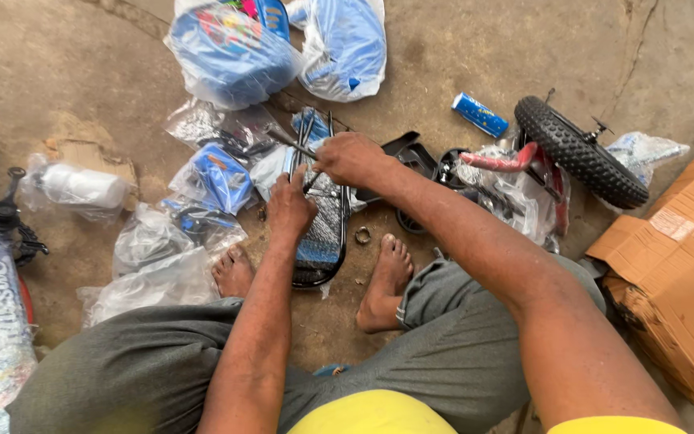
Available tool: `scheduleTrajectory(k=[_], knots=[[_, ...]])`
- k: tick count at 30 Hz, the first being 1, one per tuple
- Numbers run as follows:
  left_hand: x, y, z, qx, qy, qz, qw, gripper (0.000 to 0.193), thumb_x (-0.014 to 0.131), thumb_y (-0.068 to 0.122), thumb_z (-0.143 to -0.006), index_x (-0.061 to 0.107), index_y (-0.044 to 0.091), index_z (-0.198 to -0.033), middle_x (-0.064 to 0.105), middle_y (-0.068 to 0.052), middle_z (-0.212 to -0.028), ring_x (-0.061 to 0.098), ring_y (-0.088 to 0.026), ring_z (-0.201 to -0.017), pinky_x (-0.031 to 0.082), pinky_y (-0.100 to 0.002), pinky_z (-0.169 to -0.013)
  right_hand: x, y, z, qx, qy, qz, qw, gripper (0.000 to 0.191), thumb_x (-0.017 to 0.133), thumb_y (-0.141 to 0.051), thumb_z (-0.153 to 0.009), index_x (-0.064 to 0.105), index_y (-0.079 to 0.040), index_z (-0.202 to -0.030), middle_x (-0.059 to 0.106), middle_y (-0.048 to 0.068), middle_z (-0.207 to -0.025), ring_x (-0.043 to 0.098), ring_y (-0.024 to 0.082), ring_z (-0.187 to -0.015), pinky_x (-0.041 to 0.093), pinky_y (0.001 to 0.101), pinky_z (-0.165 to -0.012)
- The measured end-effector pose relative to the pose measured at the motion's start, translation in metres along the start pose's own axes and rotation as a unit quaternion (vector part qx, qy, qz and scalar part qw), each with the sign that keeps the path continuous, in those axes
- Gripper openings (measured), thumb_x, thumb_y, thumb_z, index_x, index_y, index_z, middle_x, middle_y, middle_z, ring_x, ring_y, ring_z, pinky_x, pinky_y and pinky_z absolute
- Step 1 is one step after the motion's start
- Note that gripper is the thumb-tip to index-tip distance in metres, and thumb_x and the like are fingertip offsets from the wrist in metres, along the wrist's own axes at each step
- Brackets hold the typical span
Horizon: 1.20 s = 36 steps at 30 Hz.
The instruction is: The person sits on the floor and assembles a bicycle seat by attaching a metal frame to a cushioned base. They use a T-handle wrench to tighten bolts securing the frame to the seat, then lift the completed assembly.
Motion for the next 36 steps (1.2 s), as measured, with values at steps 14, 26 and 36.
scheduleTrajectory(k=[14,26,36], knots=[[0.004,0.002,0.002,0.018,0.028,0.039,0.999,0.026,0.071,0.028,-0.095,0.074,0.008,-0.111,0.060,-0.023,-0.110,0.064,-0.039,-0.097,0.055,-0.051,-0.079,-0.028,0.006,0.019,-0.072,0.130,0.129,0.980,0.037,0.060,-0.039,-0.099,0.061,-0.007,-0.118,0.059,0.014,-0.122,0.059,0.027,-0.113,0.050,0.0428,-0.102],[-0.006,0.010,0.000,0.006,0.052,0.040,0.998,0.028,0.070,0.021,-0.090,0.074,0.011,-0.116,0.060,-0.026,-0.113,0.066,-0.042,-0.092,0.056,-0.052,-0.074,-0.005,-0.011,-0.021,-0.134,-0.068,0.258,0.954,0.040,0.054,-0.043,-0.107,0.071,-0.008,-0.103,0.072,0.011,-0.102,0.068,0.028,-0.103,0.044,0.0500,-0.110],[0.000,0.011,0.003,0.019,0.082,0.006,0.996,0.022,0.069,0.010,-0.083,0.075,0.006,-0.104,0.061,-0.023,-0.111,0.064,-0.043,-0.100,0.055,-0.053,-0.084,0.004,-0.002,-0.018,-0.068,0.017,0.076,0.995,0.024,0.076,-0.033,-0.080,0.076,-0.010,-0.087,0.073,0.015,-0.092,0.071,0.036,-0.091,0.055,0.0521,-0.079]])
Point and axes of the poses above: each hand's wrist, its own z-axis away from the middle knuckle, its own x-axis out of the palm, y = z × x, the point moved 1 cm from there along -z, towards the middle knuckle
